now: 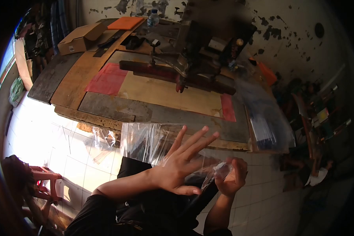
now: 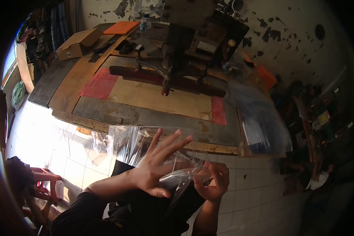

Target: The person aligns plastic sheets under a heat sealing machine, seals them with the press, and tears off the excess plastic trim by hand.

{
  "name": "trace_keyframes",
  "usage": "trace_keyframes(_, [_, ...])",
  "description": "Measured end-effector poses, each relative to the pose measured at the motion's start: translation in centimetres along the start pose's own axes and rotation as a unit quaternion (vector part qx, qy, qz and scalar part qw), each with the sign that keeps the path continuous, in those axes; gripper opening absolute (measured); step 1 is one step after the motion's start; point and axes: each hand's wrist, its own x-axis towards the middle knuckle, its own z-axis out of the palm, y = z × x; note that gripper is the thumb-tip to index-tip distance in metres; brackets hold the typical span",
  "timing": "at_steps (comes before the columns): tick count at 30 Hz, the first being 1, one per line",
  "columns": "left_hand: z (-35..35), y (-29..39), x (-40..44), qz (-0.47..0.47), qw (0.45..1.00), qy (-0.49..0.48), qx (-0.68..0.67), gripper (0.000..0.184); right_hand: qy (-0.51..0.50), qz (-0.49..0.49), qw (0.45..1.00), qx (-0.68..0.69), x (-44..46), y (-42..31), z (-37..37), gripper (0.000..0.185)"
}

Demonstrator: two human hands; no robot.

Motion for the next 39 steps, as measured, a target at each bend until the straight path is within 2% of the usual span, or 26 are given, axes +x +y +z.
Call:
trace_keyframes(1, [-0.7,0.1,0.1,-0.012,0.998,-0.014,-0.052,0.095,-0.006,0.012,0.999,-0.042,0.2,-0.3,0.2,0.063])
trace_keyframes(2, [-1.0,0.2,0.2,-0.026,0.995,-0.017,-0.097,0.083,-0.013,0.025,0.996,-0.085,0.4,-0.6,0.2,0.06])
trace_keyframes(3, [-1.5,0.8,0.4,-0.046,0.991,-0.006,-0.127,0.065,-0.013,0.03,0.996,-0.086,0.6,-1.1,0.2,0.06])
trace_keyframes(4, [-1.9,1.2,0.6,-0.09,0.982,-0.02,-0.162,0.056,-0.025,0.029,0.99,-0.138,0.9,-1.4,0.3,0.058])
trace_keyframes(5, [-2.2,1.6,0.9,-0.133,0.971,-0.033,-0.196,0.05,-0.037,0.026,0.981,-0.189,1.2,-1.7,0.4,0.055])
trace_keyframes(7, [-2.7,2.1,1.2,-0.148,0.965,-0.02,-0.214,0.044,-0.041,0.033,0.978,-0.203,2.0,-2.0,0.6,0.054])
trace_keyframes(9, [-3.0,2.0,1.3,-0.292,0.892,-0.066,-0.338,0.038,-0.094,-0.012,0.951,-0.293,2.8,-2.3,0.4,0.055])
trace_keyframes(11, [-2.7,1.1,1.1,-0.282,0.909,-0.066,-0.3,0.033,-0.096,-0.015,0.945,-0.311,3.7,-2.7,0.4,0.055])
trace_keyframes(13, [-2.7,-0.1,1.2,-0.211,0.93,-0.037,-0.298,0.031,-0.132,-0.016,0.942,-0.308,4.5,-3.2,-0.2,0.055])
trace_keyframes(17, [-4.5,-0.8,2.0,-0.188,0.882,-0.058,-0.428,0.032,-0.151,0.046,0.952,-0.261,4.7,-3.3,-1.0,0.058])
trace_keyframes(19, [-4.4,-1.0,1.9,-0.167,0.891,-0.041,-0.421,0.031,-0.163,0.035,0.952,-0.258,4.6,-3.2,-1.3,0.065])
trace_keyframes(21, [-4.6,-0.7,1.7,-0.166,0.927,-0.031,-0.335,0.027,-0.156,0.035,0.954,-0.253,4.0,-3.4,-1.1,0.066])
trace_keyframes(23, [-4.7,0.6,1.6,-0.189,0.939,-0.001,-0.286,0.024,-0.15,0.036,0.957,-0.246,3.1,-3.8,-0.5,0.067])
trace_keyframes(25, [-4.0,1.2,1.0,-0.214,0.948,0.029,-0.235,0.021,-0.118,0.111,0.959,-0.234,2.0,-4.2,0.1,0.065])
trace_keyframes(27, [-2.4,0.9,0.2,-0.166,0.968,0.131,-0.135,0.019,-0.113,0.138,0.958,-0.225,1.0,-4.3,0.3,0.065])
trace_keyframes(28, [-1.9,1.1,0.3,-0.165,0.968,0.153,-0.109,0.012,-0.142,0.155,0.956,-0.207,1.0,-4.5,0.5,0.066])
trace_keyframes(31, [-0.9,0.5,0.0,-0.149,0.976,0.146,-0.065,0.012,-0.178,0.174,0.954,-0.166,1.9,-4.9,0.6,0.065])
trace_keyframes(33, [-0.9,0.5,0.2,-0.121,0.982,0.13,-0.063,0.012,-0.14,0.108,0.971,-0.161,3.8,-5.1,0.5,0.061])
trace_keyframes(35, [-0.8,0.6,0.4,-0.086,0.991,0.072,-0.076,0.012,-0.125,0.093,0.975,-0.161,5.5,-4.9,1.0,0.054])
trace_keyframes(37, [-0.9,1.0,0.5,-0.089,0.99,0.062,-0.088,0.012,-0.182,0.048,0.977,-0.104,6.8,-4.1,1.8,0.047])
trace_keyframes(39, [-1.2,1.2,0.6,-0.092,0.99,0.053,-0.096,0.013,-0.18,0.066,0.979,-0.073,7.4,-4.4,2.5,0.043])
